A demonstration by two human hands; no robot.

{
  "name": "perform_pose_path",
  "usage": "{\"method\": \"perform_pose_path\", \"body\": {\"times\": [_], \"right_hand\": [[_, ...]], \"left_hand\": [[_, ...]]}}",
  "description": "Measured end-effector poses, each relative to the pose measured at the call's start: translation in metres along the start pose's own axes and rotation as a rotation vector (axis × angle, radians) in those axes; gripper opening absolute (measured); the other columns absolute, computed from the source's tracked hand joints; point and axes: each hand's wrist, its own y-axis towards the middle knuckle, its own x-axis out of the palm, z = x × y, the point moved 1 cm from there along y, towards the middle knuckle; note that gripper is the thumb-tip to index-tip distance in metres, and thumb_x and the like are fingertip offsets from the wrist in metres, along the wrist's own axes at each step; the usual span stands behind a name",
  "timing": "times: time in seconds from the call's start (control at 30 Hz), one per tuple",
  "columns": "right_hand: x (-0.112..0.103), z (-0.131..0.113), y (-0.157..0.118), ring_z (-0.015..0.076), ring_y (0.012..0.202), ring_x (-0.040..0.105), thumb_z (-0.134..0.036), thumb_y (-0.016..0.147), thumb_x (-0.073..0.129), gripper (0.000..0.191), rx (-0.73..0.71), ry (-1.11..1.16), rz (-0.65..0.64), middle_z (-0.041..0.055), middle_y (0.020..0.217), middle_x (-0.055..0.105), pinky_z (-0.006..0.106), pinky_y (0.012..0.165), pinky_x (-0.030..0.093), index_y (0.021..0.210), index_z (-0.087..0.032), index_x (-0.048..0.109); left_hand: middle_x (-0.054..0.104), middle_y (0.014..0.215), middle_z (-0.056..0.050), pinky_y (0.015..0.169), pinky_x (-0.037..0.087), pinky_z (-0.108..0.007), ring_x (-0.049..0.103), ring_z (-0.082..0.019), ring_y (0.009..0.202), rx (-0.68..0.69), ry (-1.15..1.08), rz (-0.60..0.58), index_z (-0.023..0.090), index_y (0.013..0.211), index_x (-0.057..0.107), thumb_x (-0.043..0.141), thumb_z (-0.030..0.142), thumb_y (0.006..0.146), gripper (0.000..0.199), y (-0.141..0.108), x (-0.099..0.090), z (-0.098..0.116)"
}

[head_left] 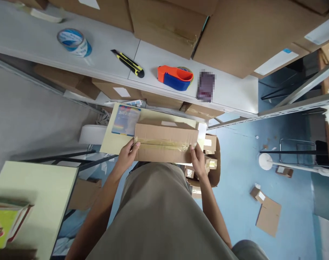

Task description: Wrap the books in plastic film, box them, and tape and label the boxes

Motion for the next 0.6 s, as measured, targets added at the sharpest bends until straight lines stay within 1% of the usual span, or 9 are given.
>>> {"method": "perform_pose_path", "body": {"times": [0.1,0.2,0.27,0.33,0.37,0.43,0.5,0.53,0.6], "right_hand": [[-0.01,0.005,-0.012,0.0314,0.131,0.064,-0.054,0.105,0.048,0.048,-0.065,-0.027,0.07,0.0158,0.135,0.069,0.047,0.111,0.055,0.136,-0.024,0.069],[-0.005,0.024,-0.015,0.0324,0.127,0.067,-0.049,0.103,0.049,0.043,-0.035,-0.069,0.056,0.0176,0.138,0.067,0.047,0.103,0.061,0.124,-0.024,0.076],[0.006,0.043,-0.014,0.0328,0.125,0.069,-0.044,0.101,0.048,0.041,-0.006,-0.05,0.01,0.0182,0.138,0.068,0.047,0.098,0.063,0.118,-0.023,0.078],[0.02,0.063,-0.012,0.0335,0.126,0.069,-0.041,0.098,0.049,0.04,0.017,-0.013,-0.034,0.0188,0.137,0.07,0.048,0.097,0.063,0.115,-0.021,0.079],[0.027,0.074,-0.011,0.034,0.126,0.069,-0.041,0.097,0.051,0.039,0.037,-0.005,-0.06,0.0189,0.134,0.072,0.049,0.098,0.063,0.114,-0.02,0.08],[0.036,0.093,-0.008,0.0345,0.123,0.071,-0.041,0.094,0.054,0.037,0.094,-0.02,-0.13,0.0177,0.121,0.078,0.051,0.102,0.061,0.109,-0.02,0.081],[0.041,0.108,-0.003,0.0345,0.119,0.073,-0.041,0.092,0.055,0.036,0.145,-0.035,-0.182,0.0157,0.109,0.082,0.053,0.106,0.058,0.104,-0.02,0.081],[0.04,0.114,0.002,0.0343,0.118,0.073,-0.04,0.091,0.056,0.035,0.163,-0.029,-0.177,0.0156,0.108,0.083,0.053,0.108,0.057,0.103,-0.019,0.081],[0.038,0.121,0.015,0.0341,0.12,0.073,-0.04,0.089,0.057,0.037,0.192,0.014,-0.096,0.0174,0.116,0.082,0.053,0.11,0.056,0.105,-0.017,0.081]], "left_hand": [[0.07,0.139,-0.01,0.111,0.056,-0.039,0.066,-0.027,0.129,0.097,-0.029,0.008,0.022,0.136,0.067,0.057,0.053,0.099,0.049,-0.002,-0.007,-0.006],[0.068,0.137,-0.011,0.104,0.061,-0.039,0.07,-0.025,0.12,0.11,-0.007,0.056,0.022,0.128,0.072,0.061,0.045,0.096,0.041,0.001,0.001,-0.029],[0.069,0.132,-0.011,0.104,0.061,-0.038,0.073,-0.025,0.113,0.071,0.027,0.059,0.021,0.123,0.073,0.061,0.039,0.093,0.037,0.003,0.014,-0.051],[0.071,0.131,-0.012,0.104,0.061,-0.038,0.075,-0.025,0.111,0.003,0.083,0.025,0.019,0.119,0.075,0.06,0.034,0.09,0.035,0.004,0.028,-0.074],[0.073,0.131,-0.013,0.104,0.061,-0.037,0.076,-0.026,0.11,-0.041,0.115,-0.006,0.019,0.117,0.075,0.06,0.031,0.089,0.034,0.004,0.034,-0.086],[0.077,0.127,-0.013,0.103,0.06,-0.036,0.076,-0.028,0.113,-0.122,0.176,-0.088,0.019,0.113,0.077,0.058,0.024,0.086,0.034,0.004,0.042,-0.105],[0.081,0.122,-0.012,0.105,0.059,-0.036,0.076,-0.028,0.116,-0.171,0.205,-0.152,0.02,0.111,0.079,0.054,0.018,0.083,0.037,0.008,0.044,-0.119],[0.082,0.121,-0.011,0.107,0.058,-0.037,0.076,-0.028,0.118,-0.182,0.202,-0.159,0.02,0.113,0.079,0.053,0.016,0.083,0.04,0.012,0.043,-0.122],[0.081,0.126,-0.012,0.113,0.055,-0.039,0.074,-0.027,0.123,-0.181,0.169,-0.111,0.017,0.124,0.076,0.051,0.016,0.084,0.048,0.026,0.038,-0.123]]}}
